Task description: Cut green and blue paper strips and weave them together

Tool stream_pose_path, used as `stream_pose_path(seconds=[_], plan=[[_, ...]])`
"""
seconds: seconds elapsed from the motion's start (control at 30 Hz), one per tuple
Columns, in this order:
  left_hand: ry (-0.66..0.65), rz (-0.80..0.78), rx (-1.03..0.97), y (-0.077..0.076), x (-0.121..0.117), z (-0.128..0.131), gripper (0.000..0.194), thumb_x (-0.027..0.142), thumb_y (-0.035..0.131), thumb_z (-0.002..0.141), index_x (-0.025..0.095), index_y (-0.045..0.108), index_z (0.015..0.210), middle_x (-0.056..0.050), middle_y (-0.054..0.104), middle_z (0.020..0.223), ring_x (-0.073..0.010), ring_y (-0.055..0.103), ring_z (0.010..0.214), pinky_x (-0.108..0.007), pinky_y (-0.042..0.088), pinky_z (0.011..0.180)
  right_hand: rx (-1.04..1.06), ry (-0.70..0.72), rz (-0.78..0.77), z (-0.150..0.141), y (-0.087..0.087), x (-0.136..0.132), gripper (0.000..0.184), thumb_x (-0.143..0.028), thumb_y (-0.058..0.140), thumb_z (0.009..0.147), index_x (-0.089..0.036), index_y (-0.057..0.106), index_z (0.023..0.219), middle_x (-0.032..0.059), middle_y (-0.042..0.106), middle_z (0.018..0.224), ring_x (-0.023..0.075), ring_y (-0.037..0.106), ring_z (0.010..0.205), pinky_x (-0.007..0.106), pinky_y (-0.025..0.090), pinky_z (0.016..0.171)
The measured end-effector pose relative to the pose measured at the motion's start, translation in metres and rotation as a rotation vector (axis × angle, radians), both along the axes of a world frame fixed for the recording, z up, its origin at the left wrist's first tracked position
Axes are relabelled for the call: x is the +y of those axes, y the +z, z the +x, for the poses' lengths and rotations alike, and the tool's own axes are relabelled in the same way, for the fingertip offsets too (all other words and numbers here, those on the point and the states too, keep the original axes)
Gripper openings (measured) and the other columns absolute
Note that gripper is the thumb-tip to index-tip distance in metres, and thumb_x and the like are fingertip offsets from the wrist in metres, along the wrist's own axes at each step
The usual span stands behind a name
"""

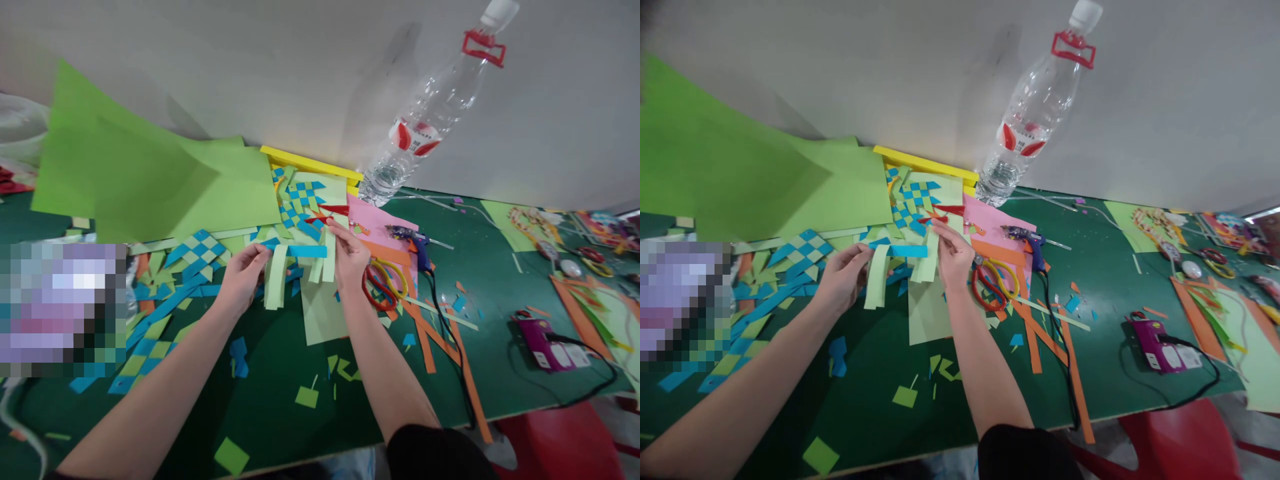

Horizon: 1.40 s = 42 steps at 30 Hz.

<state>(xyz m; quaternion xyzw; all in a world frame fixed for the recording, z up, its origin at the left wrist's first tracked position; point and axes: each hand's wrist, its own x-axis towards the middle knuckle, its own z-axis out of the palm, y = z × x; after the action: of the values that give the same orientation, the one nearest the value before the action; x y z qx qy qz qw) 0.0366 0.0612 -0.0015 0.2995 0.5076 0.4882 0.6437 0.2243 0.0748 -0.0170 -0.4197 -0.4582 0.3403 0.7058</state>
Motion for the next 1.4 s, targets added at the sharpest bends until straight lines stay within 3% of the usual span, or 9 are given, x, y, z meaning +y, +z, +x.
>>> stream_pose_path(seconds=[0.27,0.5,0.67,0.87,1.03,1.4], plan=[[-0.025,0.010,0.012,-0.0009,-0.0006,0.0004,0.026,0.036,0.072,0.073,0.020,0.053,0.076,0.006,0.050,0.054,-0.0192,0.067,0.052,-0.019,0.045,0.039,-0.138,0.053,0.051,-0.0012,0.0045,-0.0035,0.015,-0.027,0.061,0.087,-0.028,0.077,0.089,0.0035,0.074,0.110,0.0203,0.067,0.107,0.038,0.054,0.094],[0.006,-0.030,0.000,0.0004,0.0016,-0.0005,0.023,0.035,0.071,0.074,0.020,0.054,0.076,0.007,0.043,0.048,-0.0198,0.067,0.052,-0.017,0.040,0.036,-0.229,0.003,0.045,-0.0021,0.0045,-0.0029,0.017,-0.028,0.059,0.087,-0.027,0.076,0.085,0.0037,0.074,0.108,0.0201,0.068,0.106,0.039,0.053,0.096],[0.021,-0.037,-0.038,0.0020,0.0018,0.0000,0.019,0.030,0.069,0.077,0.019,0.054,0.074,0.007,0.043,0.047,-0.0187,0.067,0.053,-0.022,0.052,0.046,-0.253,0.056,0.011,-0.0043,0.0086,-0.0035,0.019,-0.031,0.058,0.086,-0.027,0.076,0.081,0.0041,0.074,0.108,0.0200,0.067,0.106,0.038,0.053,0.095],[0.100,-0.045,-0.121,0.0046,0.0040,-0.0031,0.011,0.022,0.065,0.079,0.018,0.056,0.073,0.007,0.043,0.044,-0.0178,0.067,0.055,-0.029,0.059,0.061,-0.174,0.123,-0.050,-0.0031,0.0054,-0.0028,0.014,-0.033,0.063,0.084,-0.028,0.075,0.088,0.0034,0.072,0.114,0.0207,0.064,0.113,0.039,0.050,0.099],[0.069,-0.037,-0.103,0.0033,0.0029,-0.0042,0.014,0.025,0.070,0.075,0.019,0.058,0.073,0.006,0.044,0.045,-0.0210,0.069,0.058,-0.031,0.060,0.062,-0.149,0.109,-0.083,-0.0034,0.0039,-0.0024,0.013,-0.031,0.064,0.083,-0.028,0.076,0.087,0.0030,0.073,0.113,0.0209,0.064,0.113,0.040,0.051,0.099],[0.047,-0.021,-0.106,-0.0025,0.0036,-0.0041,0.016,0.026,0.069,0.077,0.019,0.056,0.071,0.006,0.041,0.046,-0.0193,0.069,0.060,-0.029,0.060,0.062,0.020,0.015,-0.094,-0.0017,0.0080,-0.0002,0.008,-0.027,0.068,0.077,-0.023,0.075,0.079,0.0050,0.075,0.106,0.0222,0.067,0.108,0.041,0.049,0.101]])
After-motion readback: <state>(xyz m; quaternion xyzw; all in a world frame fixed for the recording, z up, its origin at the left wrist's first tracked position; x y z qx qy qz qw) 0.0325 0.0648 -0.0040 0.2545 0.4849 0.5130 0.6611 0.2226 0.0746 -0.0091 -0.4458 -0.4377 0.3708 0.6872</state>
